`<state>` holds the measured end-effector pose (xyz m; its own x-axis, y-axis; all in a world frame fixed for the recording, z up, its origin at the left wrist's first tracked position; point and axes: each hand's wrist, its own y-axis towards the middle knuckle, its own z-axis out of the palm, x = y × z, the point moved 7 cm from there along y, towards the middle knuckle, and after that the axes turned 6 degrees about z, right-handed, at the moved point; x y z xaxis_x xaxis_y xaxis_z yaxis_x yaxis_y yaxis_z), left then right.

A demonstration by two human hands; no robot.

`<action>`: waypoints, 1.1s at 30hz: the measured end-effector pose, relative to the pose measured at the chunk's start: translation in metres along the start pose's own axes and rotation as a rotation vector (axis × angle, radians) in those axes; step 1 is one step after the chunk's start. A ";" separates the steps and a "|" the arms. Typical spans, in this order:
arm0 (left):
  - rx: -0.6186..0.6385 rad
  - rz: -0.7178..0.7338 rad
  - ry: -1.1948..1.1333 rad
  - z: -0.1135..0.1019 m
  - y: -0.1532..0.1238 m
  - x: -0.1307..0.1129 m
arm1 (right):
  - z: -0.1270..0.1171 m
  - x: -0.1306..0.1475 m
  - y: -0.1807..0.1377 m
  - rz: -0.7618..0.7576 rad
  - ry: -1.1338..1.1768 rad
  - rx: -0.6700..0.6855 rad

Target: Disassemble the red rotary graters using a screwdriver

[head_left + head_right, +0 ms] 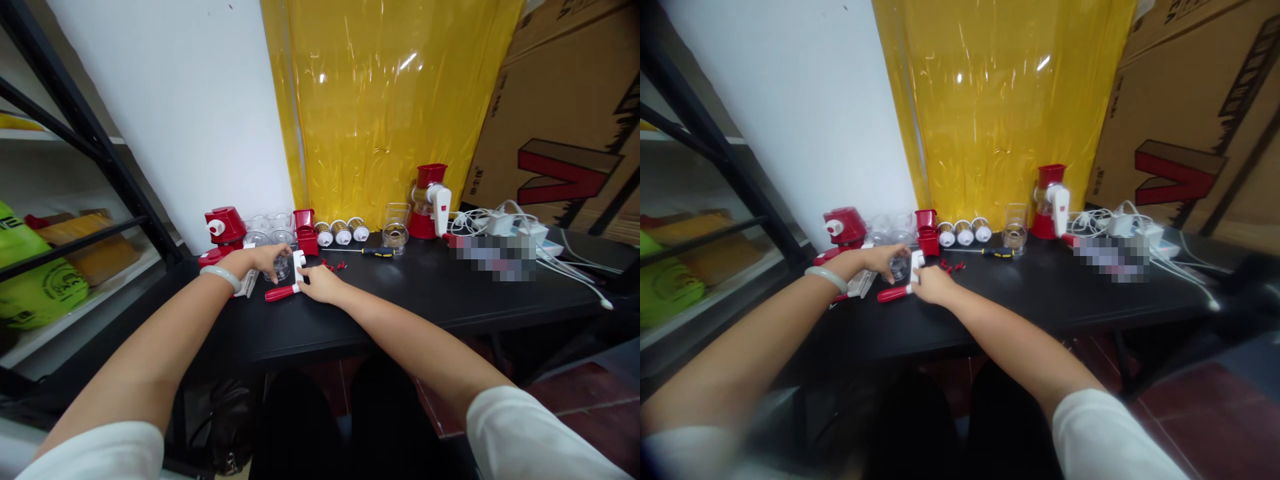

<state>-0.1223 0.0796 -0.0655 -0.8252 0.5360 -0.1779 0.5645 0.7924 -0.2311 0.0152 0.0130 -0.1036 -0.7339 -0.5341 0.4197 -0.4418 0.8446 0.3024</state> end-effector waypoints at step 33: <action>-0.163 0.075 -0.135 -0.007 -0.008 0.002 | -0.001 0.003 -0.001 -0.027 0.019 -0.009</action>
<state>-0.1284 0.0760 -0.0568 -0.7649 0.5605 -0.3174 0.6053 0.7940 -0.0564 0.0139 0.0108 -0.1018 -0.7118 -0.5573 0.4276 -0.4566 0.8297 0.3212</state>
